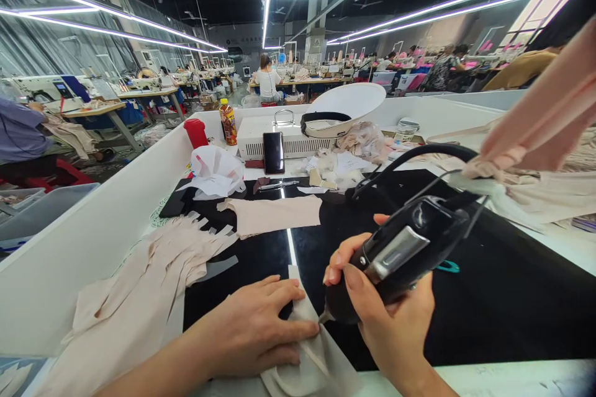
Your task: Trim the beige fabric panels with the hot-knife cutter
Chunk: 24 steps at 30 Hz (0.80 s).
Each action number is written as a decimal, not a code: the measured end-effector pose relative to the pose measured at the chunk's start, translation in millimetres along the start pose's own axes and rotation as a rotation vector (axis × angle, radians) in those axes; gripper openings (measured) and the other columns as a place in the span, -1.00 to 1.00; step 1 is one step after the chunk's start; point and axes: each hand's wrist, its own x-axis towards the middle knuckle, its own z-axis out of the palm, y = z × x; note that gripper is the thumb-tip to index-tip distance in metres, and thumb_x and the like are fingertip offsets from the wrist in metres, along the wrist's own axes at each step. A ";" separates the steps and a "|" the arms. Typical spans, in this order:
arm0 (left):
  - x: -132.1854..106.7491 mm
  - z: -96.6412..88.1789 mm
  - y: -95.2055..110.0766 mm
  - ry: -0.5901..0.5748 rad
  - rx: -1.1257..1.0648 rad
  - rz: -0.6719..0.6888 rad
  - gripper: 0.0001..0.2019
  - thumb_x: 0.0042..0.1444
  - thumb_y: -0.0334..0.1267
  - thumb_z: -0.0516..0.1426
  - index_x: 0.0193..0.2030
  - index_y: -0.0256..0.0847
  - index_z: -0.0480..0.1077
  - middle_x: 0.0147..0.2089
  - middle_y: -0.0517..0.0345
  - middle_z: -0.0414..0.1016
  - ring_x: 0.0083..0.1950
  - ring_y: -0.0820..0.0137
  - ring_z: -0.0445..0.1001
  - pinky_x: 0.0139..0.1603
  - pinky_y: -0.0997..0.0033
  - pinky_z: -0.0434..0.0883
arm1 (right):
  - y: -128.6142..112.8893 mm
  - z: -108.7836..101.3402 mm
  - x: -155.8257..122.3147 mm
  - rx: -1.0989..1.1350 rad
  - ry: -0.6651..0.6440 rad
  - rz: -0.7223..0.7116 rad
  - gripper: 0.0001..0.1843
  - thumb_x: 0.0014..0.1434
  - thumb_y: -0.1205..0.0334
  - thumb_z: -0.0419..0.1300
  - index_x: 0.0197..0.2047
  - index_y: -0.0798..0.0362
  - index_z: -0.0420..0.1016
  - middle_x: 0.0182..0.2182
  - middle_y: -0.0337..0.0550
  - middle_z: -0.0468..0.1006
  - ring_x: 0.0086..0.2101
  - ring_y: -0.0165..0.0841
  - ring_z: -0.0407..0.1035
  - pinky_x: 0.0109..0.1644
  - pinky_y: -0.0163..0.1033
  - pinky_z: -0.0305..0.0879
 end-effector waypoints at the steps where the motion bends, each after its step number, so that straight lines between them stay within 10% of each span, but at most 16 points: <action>1: 0.1 0.0 -0.1 0.004 0.000 0.003 -0.62 0.42 0.01 0.12 0.32 0.09 0.34 0.32 -0.08 0.28 0.25 0.12 0.41 0.30 0.01 0.38 | 0.2 -0.1 0.1 -0.004 0.005 0.006 -0.55 0.20 0.45 0.33 0.04 -0.15 0.33 -0.38 -0.34 0.56 -0.51 -0.42 0.48 -0.38 -0.30 0.53; 24: -1.0 -2.4 2.5 0.043 -0.019 0.002 -0.61 0.40 0.00 0.15 0.30 0.06 0.39 0.28 -0.07 0.34 0.22 0.11 0.45 0.29 0.05 0.40 | 14.5 8.4 11.4 0.051 -0.009 0.006 -0.61 0.21 0.46 0.31 -0.04 -0.13 0.30 -0.37 -0.37 0.58 -0.50 -0.43 0.48 -0.42 -0.30 0.48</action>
